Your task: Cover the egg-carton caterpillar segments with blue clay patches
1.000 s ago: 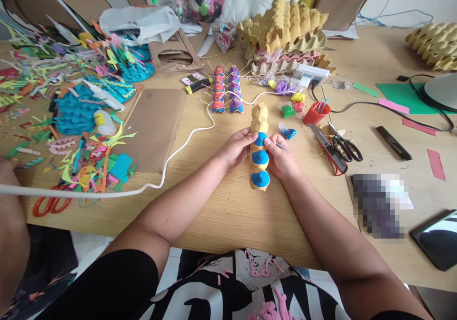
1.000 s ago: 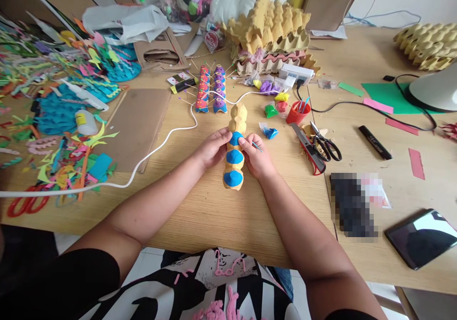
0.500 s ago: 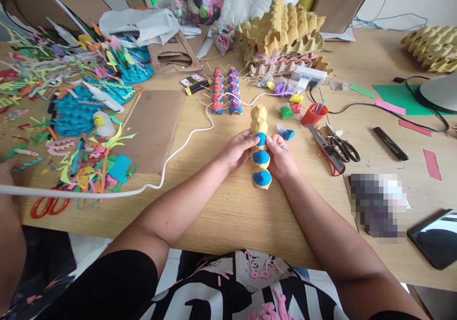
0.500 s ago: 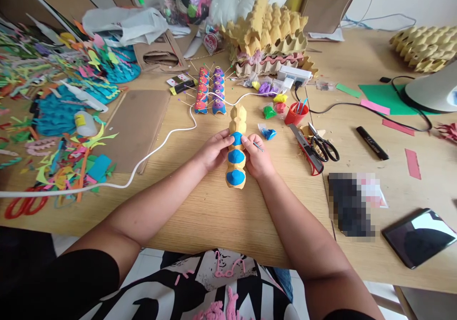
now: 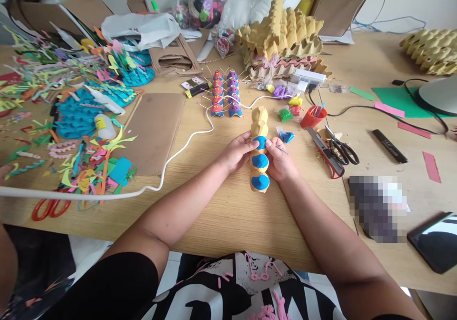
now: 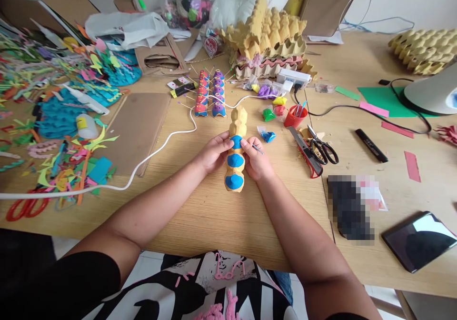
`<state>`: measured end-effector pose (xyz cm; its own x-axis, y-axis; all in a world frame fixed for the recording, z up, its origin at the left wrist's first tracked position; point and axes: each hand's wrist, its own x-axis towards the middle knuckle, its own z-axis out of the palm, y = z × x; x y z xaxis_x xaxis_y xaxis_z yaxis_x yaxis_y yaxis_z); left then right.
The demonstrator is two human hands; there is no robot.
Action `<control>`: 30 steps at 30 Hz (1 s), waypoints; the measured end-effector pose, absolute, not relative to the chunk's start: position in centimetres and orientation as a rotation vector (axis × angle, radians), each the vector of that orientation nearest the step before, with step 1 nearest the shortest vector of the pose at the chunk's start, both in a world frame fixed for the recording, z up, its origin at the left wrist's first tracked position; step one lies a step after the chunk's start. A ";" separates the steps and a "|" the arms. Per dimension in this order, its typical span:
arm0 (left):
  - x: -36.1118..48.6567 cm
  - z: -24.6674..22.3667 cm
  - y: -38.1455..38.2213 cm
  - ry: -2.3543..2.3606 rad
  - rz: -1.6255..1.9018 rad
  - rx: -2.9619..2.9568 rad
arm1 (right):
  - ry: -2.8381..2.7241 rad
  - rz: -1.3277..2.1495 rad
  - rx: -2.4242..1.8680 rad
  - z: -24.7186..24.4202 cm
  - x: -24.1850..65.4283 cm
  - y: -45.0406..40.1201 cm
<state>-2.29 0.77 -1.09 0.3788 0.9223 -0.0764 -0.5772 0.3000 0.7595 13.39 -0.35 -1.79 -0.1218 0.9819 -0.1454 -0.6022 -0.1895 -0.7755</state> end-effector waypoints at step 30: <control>-2.3 -0.9 0.3 0.557 1.022 0.685 | -0.700 1.720 -0.748 -1.3 13.8 -0.5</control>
<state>-2.33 0.35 -0.92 0.4199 0.9017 -0.1027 -0.5749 0.3519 0.7387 13.77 -0.49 -1.31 -0.2197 0.9658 -0.1377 -0.5952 -0.2445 -0.7655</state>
